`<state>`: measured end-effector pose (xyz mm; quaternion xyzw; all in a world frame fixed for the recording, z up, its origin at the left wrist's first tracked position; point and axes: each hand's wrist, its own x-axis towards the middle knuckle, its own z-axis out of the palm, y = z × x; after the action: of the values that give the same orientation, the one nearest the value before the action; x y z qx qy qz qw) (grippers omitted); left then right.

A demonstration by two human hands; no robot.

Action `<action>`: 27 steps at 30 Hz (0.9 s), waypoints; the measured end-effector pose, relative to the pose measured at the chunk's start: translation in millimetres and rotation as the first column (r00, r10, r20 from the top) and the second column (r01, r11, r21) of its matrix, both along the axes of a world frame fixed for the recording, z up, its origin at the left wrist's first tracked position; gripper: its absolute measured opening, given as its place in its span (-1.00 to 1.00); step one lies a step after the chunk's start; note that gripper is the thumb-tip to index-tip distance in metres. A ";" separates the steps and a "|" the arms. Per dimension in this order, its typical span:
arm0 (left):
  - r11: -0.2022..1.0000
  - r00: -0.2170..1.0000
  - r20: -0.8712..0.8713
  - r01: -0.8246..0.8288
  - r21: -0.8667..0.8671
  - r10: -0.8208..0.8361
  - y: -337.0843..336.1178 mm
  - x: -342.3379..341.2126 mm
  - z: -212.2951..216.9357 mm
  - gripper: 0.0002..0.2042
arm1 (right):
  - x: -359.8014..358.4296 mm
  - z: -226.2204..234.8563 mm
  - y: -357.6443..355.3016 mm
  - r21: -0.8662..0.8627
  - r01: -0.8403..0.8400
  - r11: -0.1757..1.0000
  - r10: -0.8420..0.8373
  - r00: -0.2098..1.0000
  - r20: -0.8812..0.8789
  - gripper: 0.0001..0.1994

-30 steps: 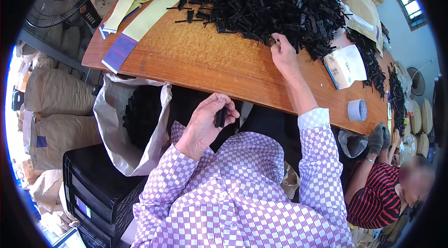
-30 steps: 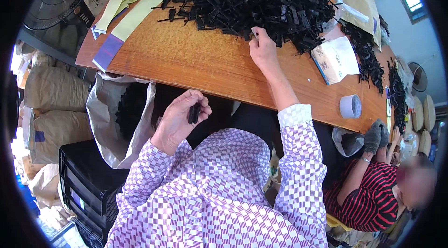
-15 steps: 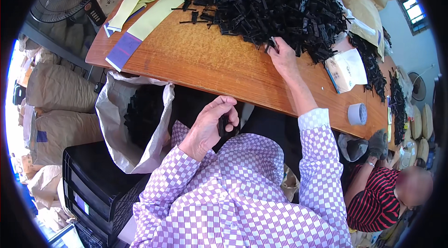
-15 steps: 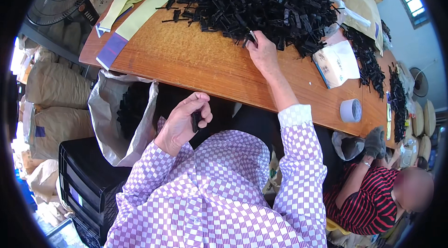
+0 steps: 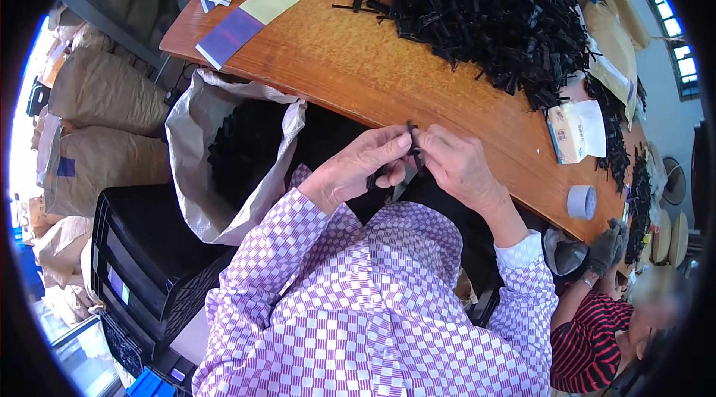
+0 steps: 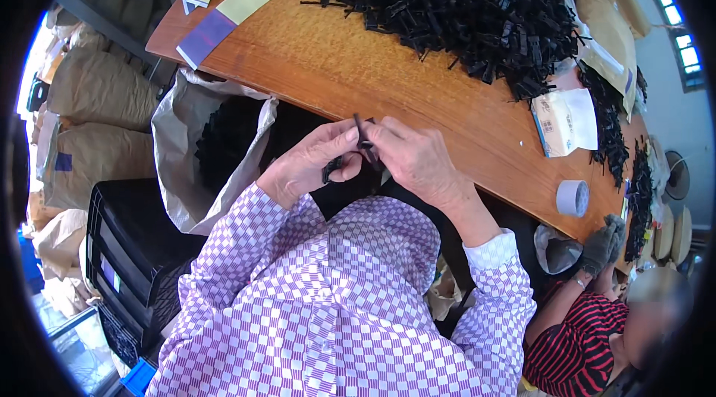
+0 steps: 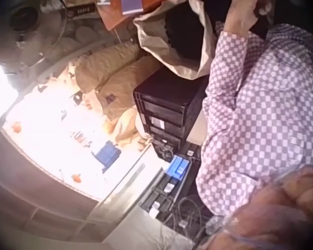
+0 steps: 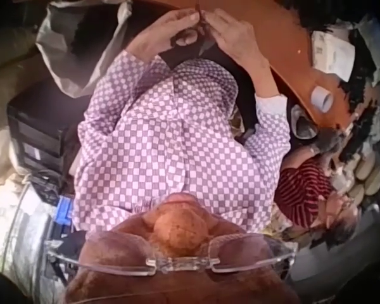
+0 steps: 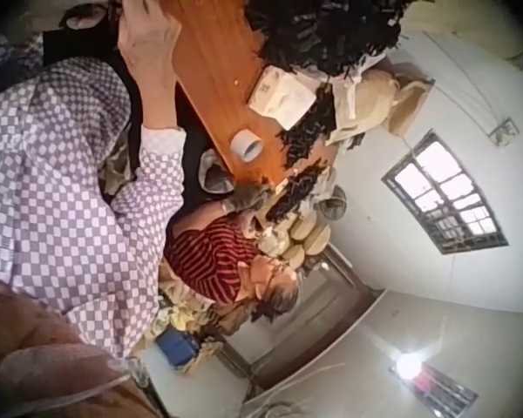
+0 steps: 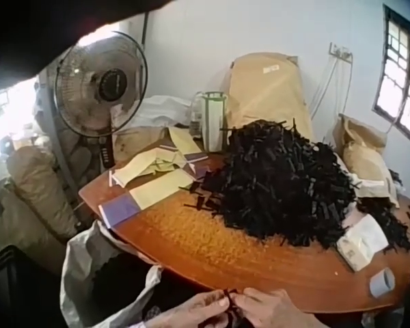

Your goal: Inspecting small black plastic components and placing them into a collection bag.

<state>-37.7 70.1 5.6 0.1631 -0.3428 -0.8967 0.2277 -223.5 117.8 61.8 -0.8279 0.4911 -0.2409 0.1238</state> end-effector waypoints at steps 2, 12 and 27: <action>1.000 1.000 -0.017 -0.016 -0.021 0.015 6.3 4.3 0.4 -0.52 | 5.4 0.6 1.2 -0.002 -0.025 1.000 0.025 0.999 -0.048 -0.74; 0.990 0.990 0.061 -0.131 0.047 0.128 9.5 10.6 -3.7 -0.58 | 18.0 -18.1 8.7 0.113 0.095 0.989 -0.121 0.963 0.243 -0.75; 0.744 0.847 0.229 -0.253 -0.619 0.479 22.3 5.2 5.9 -0.62 | 39.3 -23.3 16.0 0.546 0.067 0.835 -0.415 0.728 0.546 -0.78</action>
<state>-32.5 92.4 11.5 0.3210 -0.5900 -0.6413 0.3709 -184.1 133.8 38.6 -0.5602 0.5691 -0.3921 0.4568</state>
